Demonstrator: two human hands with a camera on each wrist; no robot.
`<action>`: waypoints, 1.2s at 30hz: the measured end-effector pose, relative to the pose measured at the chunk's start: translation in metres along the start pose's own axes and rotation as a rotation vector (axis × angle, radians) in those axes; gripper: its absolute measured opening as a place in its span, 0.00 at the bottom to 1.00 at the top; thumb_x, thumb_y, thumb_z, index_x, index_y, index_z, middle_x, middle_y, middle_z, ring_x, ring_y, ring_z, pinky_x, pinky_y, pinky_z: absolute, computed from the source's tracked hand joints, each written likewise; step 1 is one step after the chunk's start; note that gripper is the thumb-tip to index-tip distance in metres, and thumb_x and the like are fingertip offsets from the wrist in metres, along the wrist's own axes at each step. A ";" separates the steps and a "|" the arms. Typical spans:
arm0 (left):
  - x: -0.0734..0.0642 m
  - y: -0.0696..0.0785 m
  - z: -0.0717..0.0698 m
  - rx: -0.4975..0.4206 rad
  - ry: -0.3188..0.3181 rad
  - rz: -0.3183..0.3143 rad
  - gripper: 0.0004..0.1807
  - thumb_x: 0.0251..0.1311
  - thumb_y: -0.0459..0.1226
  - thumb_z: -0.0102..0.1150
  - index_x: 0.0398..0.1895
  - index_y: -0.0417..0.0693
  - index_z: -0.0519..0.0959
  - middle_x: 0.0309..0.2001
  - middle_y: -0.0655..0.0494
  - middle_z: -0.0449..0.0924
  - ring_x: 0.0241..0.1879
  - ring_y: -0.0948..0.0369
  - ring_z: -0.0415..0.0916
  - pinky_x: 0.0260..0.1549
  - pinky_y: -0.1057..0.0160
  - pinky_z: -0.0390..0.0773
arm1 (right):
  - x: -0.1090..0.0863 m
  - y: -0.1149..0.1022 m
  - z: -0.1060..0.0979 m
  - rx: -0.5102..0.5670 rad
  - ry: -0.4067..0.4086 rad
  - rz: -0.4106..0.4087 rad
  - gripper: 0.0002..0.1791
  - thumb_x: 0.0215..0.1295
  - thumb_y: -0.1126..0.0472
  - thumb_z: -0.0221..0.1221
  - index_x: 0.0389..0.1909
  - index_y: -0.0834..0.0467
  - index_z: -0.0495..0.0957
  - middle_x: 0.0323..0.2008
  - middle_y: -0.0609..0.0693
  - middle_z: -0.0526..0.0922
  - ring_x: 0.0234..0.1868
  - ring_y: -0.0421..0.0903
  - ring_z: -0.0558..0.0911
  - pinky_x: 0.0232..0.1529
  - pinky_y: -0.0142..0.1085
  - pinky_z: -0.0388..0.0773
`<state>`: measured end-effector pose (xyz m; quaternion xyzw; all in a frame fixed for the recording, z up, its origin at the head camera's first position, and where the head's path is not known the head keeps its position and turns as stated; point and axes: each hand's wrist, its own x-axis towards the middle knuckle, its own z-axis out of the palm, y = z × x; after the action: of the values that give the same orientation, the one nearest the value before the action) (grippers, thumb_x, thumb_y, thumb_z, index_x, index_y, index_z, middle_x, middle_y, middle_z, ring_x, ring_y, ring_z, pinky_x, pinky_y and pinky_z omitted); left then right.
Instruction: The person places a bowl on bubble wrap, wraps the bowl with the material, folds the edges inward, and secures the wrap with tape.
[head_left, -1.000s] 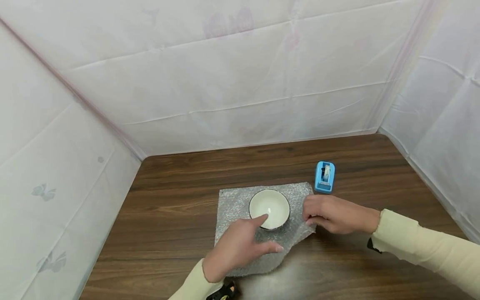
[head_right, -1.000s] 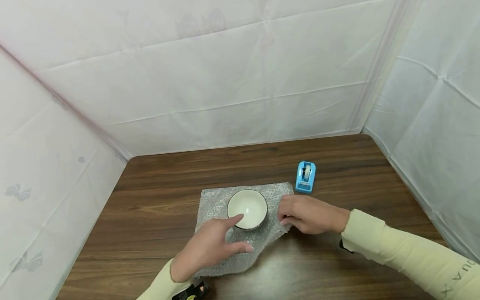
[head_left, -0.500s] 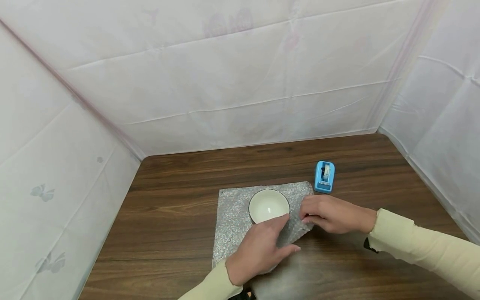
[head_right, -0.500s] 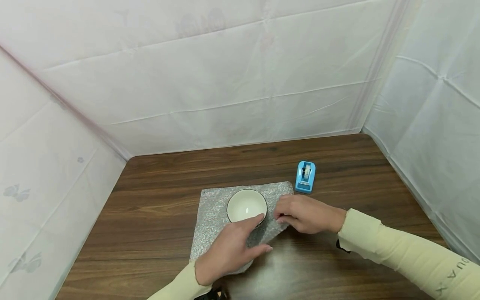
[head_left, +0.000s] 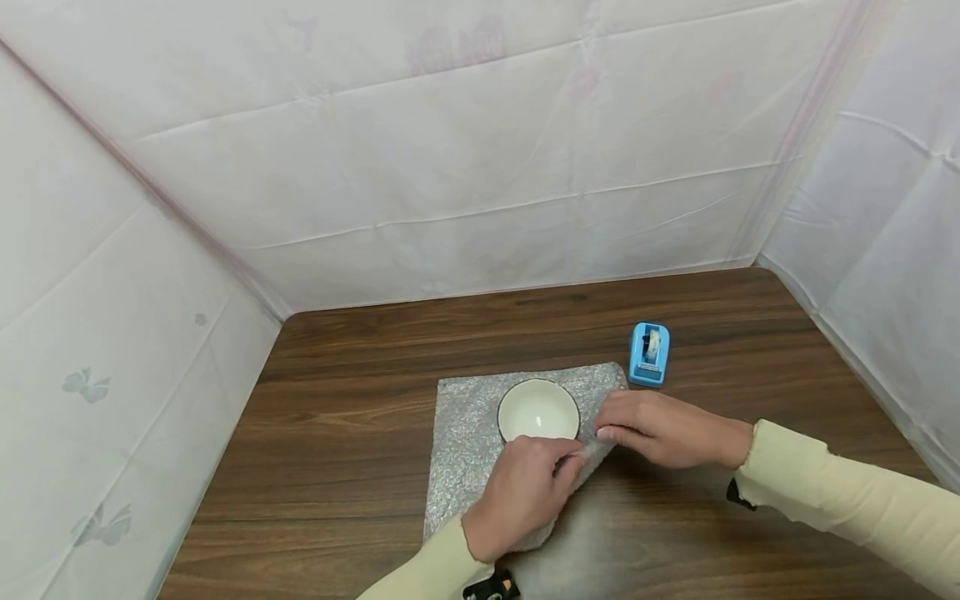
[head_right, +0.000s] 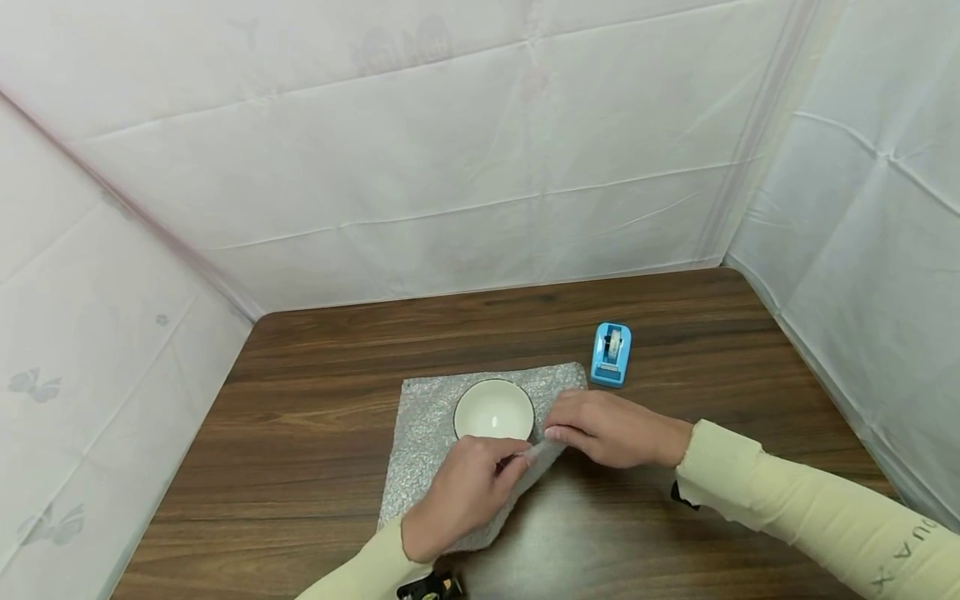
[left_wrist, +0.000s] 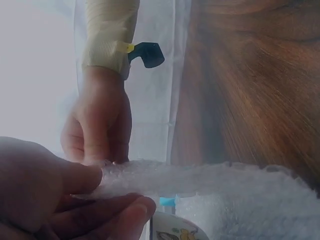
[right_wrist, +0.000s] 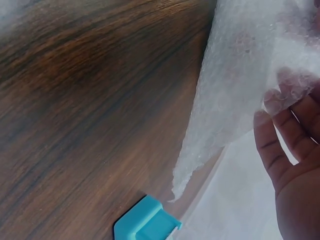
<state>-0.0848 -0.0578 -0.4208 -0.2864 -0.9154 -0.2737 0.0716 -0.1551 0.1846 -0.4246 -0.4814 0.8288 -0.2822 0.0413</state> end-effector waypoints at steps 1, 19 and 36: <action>0.001 -0.001 0.000 -0.012 0.000 -0.008 0.13 0.75 0.42 0.59 0.33 0.55 0.89 0.28 0.67 0.87 0.27 0.77 0.74 0.30 0.77 0.74 | -0.001 0.000 0.000 0.001 -0.002 0.017 0.10 0.81 0.56 0.54 0.48 0.42 0.84 0.41 0.31 0.82 0.42 0.29 0.75 0.45 0.31 0.79; 0.009 -0.021 -0.015 -0.062 0.194 -0.188 0.07 0.67 0.40 0.67 0.32 0.51 0.90 0.32 0.60 0.86 0.38 0.58 0.81 0.41 0.60 0.78 | -0.008 0.011 -0.004 -0.037 0.017 0.162 0.19 0.72 0.61 0.65 0.62 0.54 0.81 0.48 0.37 0.84 0.50 0.36 0.80 0.54 0.43 0.83; 0.013 -0.055 -0.009 -0.153 0.189 -0.390 0.09 0.69 0.39 0.65 0.31 0.48 0.88 0.61 0.41 0.84 0.63 0.43 0.80 0.58 0.40 0.80 | -0.001 0.020 -0.005 0.002 0.059 0.218 0.19 0.70 0.65 0.66 0.60 0.58 0.80 0.42 0.38 0.85 0.47 0.37 0.83 0.52 0.46 0.83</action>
<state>-0.1270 -0.0939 -0.4347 -0.0816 -0.9192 -0.3767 0.0808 -0.1720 0.1947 -0.4306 -0.3799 0.8768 -0.2909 0.0475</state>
